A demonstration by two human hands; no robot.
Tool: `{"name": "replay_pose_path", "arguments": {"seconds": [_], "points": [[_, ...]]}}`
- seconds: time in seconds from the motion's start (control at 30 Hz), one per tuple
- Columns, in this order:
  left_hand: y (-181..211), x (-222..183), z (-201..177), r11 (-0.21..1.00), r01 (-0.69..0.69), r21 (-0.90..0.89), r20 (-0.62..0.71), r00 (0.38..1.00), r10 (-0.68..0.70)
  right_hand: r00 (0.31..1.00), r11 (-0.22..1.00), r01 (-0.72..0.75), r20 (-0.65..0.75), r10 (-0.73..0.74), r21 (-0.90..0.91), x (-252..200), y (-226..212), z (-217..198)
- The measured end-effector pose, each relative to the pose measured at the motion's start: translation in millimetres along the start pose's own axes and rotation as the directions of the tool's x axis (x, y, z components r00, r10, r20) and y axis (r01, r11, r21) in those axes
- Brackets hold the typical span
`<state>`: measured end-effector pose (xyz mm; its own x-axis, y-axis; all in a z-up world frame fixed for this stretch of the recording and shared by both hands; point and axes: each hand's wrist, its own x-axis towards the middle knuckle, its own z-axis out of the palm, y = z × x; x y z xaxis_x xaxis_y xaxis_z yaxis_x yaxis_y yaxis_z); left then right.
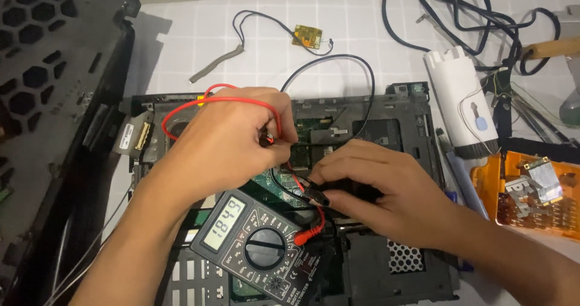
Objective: Using a digital multimeter to test various components and traces on a laptop motherboard for repair diagnostics.
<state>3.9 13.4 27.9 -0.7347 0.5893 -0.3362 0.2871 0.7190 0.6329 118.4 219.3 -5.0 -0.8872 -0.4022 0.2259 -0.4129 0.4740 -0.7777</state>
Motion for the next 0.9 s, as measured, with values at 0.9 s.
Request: {"name": "replay_pose_path", "arguments": {"seconds": [0.9], "points": [[-21,-6,6,0.981,-0.194,-0.030,-0.055,0.980,0.192,0.999,0.993,-0.049,-0.015,0.048,-0.111,0,-6,10]]}}
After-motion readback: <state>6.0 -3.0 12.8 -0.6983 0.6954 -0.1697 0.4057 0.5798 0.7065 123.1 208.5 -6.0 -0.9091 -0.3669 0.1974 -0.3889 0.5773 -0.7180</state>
